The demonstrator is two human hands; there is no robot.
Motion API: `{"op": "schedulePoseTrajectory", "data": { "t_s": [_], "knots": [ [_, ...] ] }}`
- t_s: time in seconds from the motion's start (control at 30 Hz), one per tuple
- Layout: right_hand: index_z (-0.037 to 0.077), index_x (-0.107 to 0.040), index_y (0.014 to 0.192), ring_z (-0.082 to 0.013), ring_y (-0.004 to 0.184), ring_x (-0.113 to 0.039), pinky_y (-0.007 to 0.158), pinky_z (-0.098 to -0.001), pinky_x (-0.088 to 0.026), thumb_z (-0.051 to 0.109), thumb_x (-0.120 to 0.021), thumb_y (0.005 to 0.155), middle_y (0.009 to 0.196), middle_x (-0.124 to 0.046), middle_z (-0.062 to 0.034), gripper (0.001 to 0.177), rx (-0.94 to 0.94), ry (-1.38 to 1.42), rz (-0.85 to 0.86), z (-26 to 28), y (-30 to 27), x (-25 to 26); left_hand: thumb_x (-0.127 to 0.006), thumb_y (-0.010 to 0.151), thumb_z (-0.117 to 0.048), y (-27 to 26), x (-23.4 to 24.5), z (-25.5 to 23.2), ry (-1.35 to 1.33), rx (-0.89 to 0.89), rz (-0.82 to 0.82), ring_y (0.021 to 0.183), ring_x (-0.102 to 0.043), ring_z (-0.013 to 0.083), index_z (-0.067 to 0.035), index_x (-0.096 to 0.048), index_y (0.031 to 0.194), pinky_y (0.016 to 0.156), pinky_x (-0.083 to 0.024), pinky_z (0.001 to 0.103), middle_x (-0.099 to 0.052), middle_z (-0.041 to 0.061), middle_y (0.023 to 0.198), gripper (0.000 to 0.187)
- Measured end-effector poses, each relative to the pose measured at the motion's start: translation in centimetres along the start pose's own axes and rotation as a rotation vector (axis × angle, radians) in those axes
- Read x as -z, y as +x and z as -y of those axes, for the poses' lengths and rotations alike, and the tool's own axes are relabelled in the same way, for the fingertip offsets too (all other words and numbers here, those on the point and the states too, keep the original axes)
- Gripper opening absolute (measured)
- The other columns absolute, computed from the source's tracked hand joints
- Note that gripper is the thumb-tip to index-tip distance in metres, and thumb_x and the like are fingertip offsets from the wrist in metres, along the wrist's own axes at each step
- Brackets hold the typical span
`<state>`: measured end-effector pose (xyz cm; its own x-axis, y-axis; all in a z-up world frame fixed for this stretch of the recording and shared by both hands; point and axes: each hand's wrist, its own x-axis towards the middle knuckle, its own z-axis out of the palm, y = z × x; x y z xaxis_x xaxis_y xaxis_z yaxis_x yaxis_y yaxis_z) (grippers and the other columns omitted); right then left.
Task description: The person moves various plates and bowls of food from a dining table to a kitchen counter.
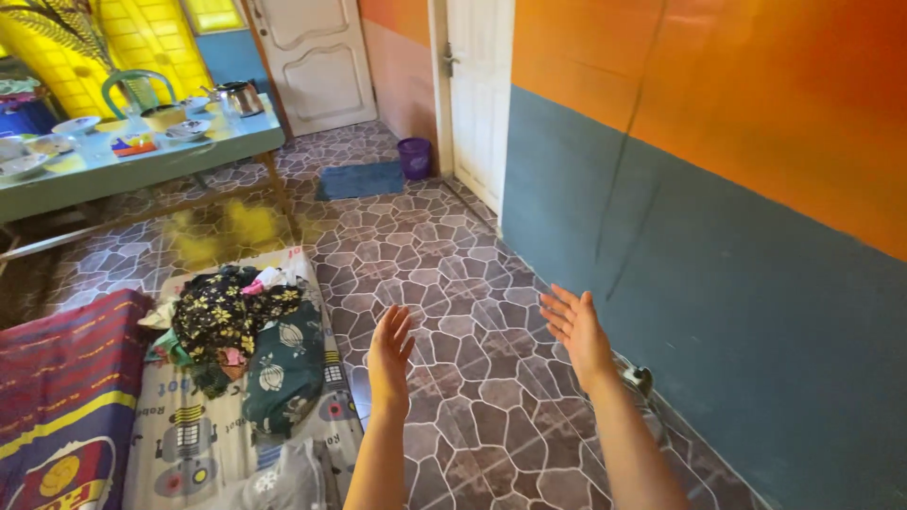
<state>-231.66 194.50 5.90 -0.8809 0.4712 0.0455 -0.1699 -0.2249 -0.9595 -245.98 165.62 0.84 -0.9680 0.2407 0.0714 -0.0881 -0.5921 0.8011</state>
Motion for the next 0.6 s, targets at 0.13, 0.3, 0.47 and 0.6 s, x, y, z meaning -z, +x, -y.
{"op": "schedulePoseTrajectory", "data": {
  "t_s": [0.13, 0.3, 0.47, 0.6],
  "knots": [
    [0.014, -0.046, 0.153, -0.0229, 0.129, -0.060, 0.108, -0.0387, -0.043, 0.049, -0.031, 0.105, 0.146, -0.061, -0.0104, 0.062, -0.025, -0.060, 0.022, -1.8, 7.7, -1.2, -0.036, 0.104, -0.039, 6.7, -0.4, 0.8, 0.063, 0.009, -0.041, 0.143, -0.050, 0.0204, -0.014, -0.051, 0.150, 0.115, -0.037, 0.037, -0.056, 0.007, 0.153, 0.054],
    [0.022, -0.035, 0.158, -0.0246, 0.123, -0.063, 0.103, -0.0381, -0.046, 0.032, -0.045, 0.102, 0.143, -0.060, -0.0093, 0.058, -0.071, -0.034, 0.027, -3.5, 17.8, -3.1, -0.039, 0.103, -0.039, 16.0, 1.0, 3.6, 0.050, 0.017, -0.112, 0.141, -0.052, 0.0213, -0.012, -0.052, 0.149, 0.115, -0.038, 0.039, -0.056, 0.008, 0.152, 0.054],
    [0.014, -0.041, 0.153, -0.0232, 0.122, -0.063, 0.101, -0.0371, -0.047, 0.031, -0.045, 0.104, 0.141, -0.062, -0.0092, 0.052, -0.057, 0.012, 0.105, -7.0, 32.2, -1.6, -0.038, 0.102, -0.040, 27.0, 0.8, 5.8, 0.061, -0.050, -0.163, 0.141, -0.051, 0.0194, -0.014, -0.051, 0.150, 0.113, -0.037, 0.037, -0.056, 0.005, 0.153, 0.056],
    [0.005, -0.054, 0.140, -0.0226, 0.121, -0.065, 0.101, -0.0374, -0.049, 0.031, -0.045, 0.106, 0.138, -0.065, -0.0097, 0.044, -0.070, 0.025, 0.162, -7.5, 44.4, -1.2, -0.037, 0.103, -0.041, 35.7, -1.0, 6.7, 0.055, -0.056, -0.207, 0.141, -0.051, 0.0177, -0.015, -0.052, 0.149, 0.113, -0.037, 0.036, -0.058, 0.004, 0.152, 0.056]
  ]
}}
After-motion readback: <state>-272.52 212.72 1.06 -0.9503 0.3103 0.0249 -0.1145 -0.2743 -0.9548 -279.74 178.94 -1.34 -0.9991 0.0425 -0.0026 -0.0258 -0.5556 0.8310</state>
